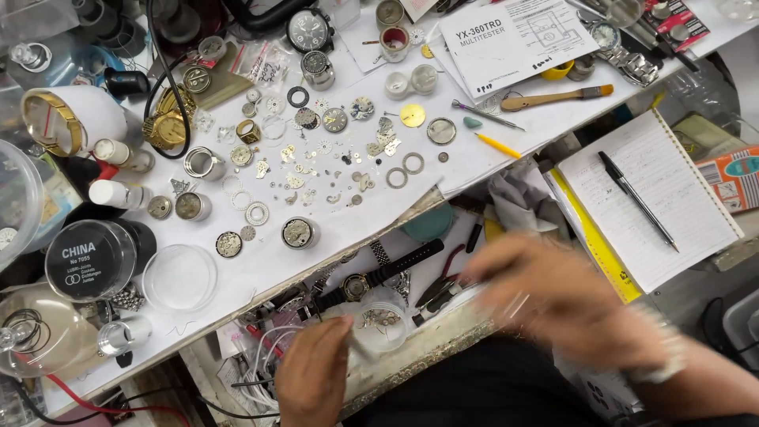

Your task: Inspecting and manipulating tiny components of a watch movement using tweezers and a probe on a repair bench.

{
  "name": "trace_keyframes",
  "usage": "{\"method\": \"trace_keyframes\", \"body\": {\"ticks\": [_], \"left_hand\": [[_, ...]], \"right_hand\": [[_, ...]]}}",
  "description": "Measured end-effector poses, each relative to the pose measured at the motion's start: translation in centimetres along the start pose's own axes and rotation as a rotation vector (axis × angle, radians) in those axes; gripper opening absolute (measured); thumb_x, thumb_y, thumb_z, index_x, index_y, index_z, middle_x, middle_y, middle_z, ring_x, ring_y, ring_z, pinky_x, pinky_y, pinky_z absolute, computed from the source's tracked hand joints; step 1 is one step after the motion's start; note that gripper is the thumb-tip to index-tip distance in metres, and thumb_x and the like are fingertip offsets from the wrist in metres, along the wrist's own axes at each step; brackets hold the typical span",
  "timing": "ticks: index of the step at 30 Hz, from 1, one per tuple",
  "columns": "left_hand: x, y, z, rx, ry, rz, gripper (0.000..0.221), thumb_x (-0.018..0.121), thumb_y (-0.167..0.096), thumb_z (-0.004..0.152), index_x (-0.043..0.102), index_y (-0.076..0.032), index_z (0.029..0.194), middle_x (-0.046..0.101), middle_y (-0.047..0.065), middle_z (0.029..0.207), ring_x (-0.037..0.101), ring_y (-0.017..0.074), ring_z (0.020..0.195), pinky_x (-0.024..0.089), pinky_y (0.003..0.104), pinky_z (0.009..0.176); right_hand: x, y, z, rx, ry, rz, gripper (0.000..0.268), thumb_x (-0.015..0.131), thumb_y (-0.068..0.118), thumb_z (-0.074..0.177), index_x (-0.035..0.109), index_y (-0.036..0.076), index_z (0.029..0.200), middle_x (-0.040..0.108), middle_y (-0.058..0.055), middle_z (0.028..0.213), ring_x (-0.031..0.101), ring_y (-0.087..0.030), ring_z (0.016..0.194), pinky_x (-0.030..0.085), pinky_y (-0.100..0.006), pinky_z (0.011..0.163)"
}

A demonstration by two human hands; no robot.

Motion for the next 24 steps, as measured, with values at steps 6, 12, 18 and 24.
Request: {"method": "trace_keyframes", "body": {"ticks": [6, 12, 18, 24], "left_hand": [[-3.2, 1.4, -0.8, -0.307, -0.213, -0.233, 0.012, 0.065, -0.014, 0.097, 0.070, -0.013, 0.108, 0.072, 0.012, 0.118, 0.077, 0.0193, 0.100, 0.070, 0.024, 0.083], [-5.6, 3.4, -1.7, -0.542, -0.468, -0.341, 0.024, 0.064, -0.015, 0.099, 0.064, 0.001, 0.116, 0.074, 0.018, 0.104, 0.076, 0.0188, 0.086, 0.059, 0.021, 0.076], [-6.7, 5.0, 4.0, -0.530, -0.662, -0.468, 0.023, 0.066, -0.012, 0.099, 0.060, 0.010, 0.107, 0.072, 0.027, 0.096, 0.076, 0.0296, 0.082, 0.070, 0.034, 0.071], [-8.1, 6.8, 9.4, -0.338, -0.564, -0.525, 0.018, 0.066, -0.021, 0.104, 0.067, -0.003, 0.108, 0.076, 0.011, 0.099, 0.048, 0.0064, 0.064, 0.043, 0.021, 0.064]], "right_hand": [[-12.2, -5.3, -1.2, 0.022, -0.329, -1.241, 0.018, 0.089, 0.006, 0.115, 0.085, -0.009, 0.125, 0.073, -0.011, 0.084, 0.065, -0.018, 0.072, 0.052, -0.029, 0.065], [-12.0, -7.9, 0.2, -0.045, -0.177, -1.323, 0.011, 0.090, 0.015, 0.110, 0.085, 0.007, 0.105, 0.073, -0.005, 0.091, 0.064, -0.022, 0.080, 0.050, -0.035, 0.069], [-9.8, -7.2, 2.4, -0.104, -0.148, -1.280, 0.008, 0.091, 0.008, 0.112, 0.086, 0.003, 0.116, 0.080, -0.010, 0.109, 0.073, -0.028, 0.098, 0.054, -0.038, 0.082], [-13.7, -18.4, 0.5, 0.265, -0.050, -0.926, 0.040, 0.069, -0.009, 0.111, 0.072, -0.011, 0.151, 0.070, -0.025, 0.118, 0.059, -0.034, 0.098, 0.049, -0.046, 0.096]]}}
Point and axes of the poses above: each hand's wrist, its own z-axis towards the middle knuckle, its own x-axis out of the palm, y = z × x, the point moved 5 cm from there along z, towards the middle knuckle
